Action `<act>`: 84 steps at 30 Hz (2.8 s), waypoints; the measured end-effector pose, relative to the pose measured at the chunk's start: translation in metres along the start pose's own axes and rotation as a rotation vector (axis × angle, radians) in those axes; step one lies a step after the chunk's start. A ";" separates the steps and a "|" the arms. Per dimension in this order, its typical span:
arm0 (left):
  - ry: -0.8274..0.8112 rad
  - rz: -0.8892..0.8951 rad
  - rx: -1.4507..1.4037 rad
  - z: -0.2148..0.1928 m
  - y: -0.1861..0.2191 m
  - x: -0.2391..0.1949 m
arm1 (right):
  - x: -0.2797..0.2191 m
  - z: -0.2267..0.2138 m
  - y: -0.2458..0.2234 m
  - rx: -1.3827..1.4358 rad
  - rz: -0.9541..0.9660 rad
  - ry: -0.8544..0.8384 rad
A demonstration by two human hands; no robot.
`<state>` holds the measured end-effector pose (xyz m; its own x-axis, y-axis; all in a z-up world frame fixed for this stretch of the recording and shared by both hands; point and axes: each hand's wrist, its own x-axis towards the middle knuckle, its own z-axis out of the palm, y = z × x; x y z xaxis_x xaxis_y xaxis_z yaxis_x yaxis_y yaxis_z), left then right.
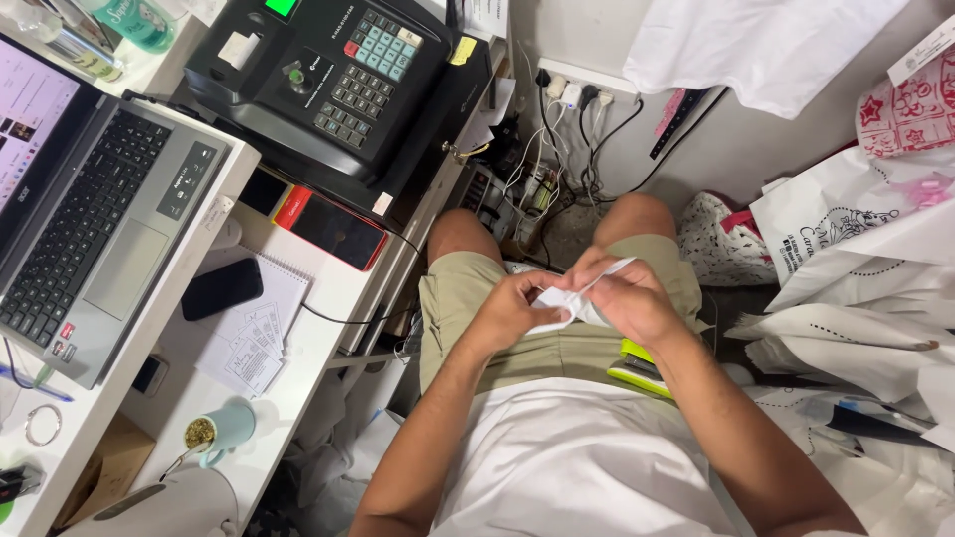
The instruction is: The person is stapling paper tags or receipts onto white plastic shopping bags at a checkout counter.
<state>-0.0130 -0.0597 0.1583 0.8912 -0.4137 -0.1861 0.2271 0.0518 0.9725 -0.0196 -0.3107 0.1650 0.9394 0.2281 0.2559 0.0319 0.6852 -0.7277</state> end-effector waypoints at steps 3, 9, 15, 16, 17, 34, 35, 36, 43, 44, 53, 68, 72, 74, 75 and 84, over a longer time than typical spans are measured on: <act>-0.035 -0.024 0.066 0.003 0.007 -0.002 | 0.005 -0.005 -0.003 -0.282 0.059 -0.098; -0.071 -0.013 0.162 -0.002 -0.008 -0.004 | 0.013 0.005 -0.030 -0.786 0.151 -0.154; -0.073 0.017 0.197 -0.003 -0.006 -0.004 | 0.002 -0.005 -0.026 -0.940 0.151 -0.125; -0.061 0.025 0.212 -0.003 0.000 -0.006 | 0.000 -0.005 -0.025 -0.984 0.135 -0.102; -0.060 0.024 0.212 -0.004 0.006 -0.006 | -0.002 0.001 -0.028 -0.983 0.136 -0.103; 0.024 0.034 0.737 0.016 0.065 -0.030 | 0.004 0.014 -0.061 -1.445 -0.031 -0.204; 0.022 0.034 0.737 0.016 0.064 -0.029 | 0.008 0.012 -0.061 -1.444 -0.031 -0.202; 0.004 0.036 0.781 0.015 0.063 -0.028 | 0.011 0.009 -0.061 -1.423 0.029 -0.268; 0.015 0.181 0.646 0.019 0.074 -0.030 | 0.025 -0.014 -0.044 -1.352 0.231 -0.369; 0.017 0.181 0.646 0.016 0.069 -0.029 | 0.026 -0.012 -0.041 -1.352 0.230 -0.371; 0.256 -0.007 0.963 -0.006 0.045 -0.040 | 0.031 -0.010 -0.021 -1.433 0.305 -0.244; 0.217 -0.001 0.985 -0.016 0.039 -0.016 | 0.056 0.009 -0.036 -1.310 0.397 -0.297; 0.177 -0.054 0.868 -0.013 0.072 -0.026 | 0.055 -0.004 -0.024 -1.264 0.424 -0.237; 0.175 -0.072 0.828 -0.011 0.083 -0.028 | 0.054 -0.010 -0.019 -1.252 0.420 -0.218; 0.195 -0.068 0.817 -0.013 0.075 -0.026 | 0.053 -0.014 -0.015 -1.236 0.434 -0.204; 0.278 -0.055 0.779 -0.020 0.062 -0.028 | 0.051 -0.012 -0.011 -1.162 0.474 -0.011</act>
<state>-0.0160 -0.0273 0.2208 0.9745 -0.1524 -0.1644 0.0268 -0.6489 0.7604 0.0317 -0.3145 0.1785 0.9380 0.2944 -0.1827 -0.0208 -0.4784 -0.8779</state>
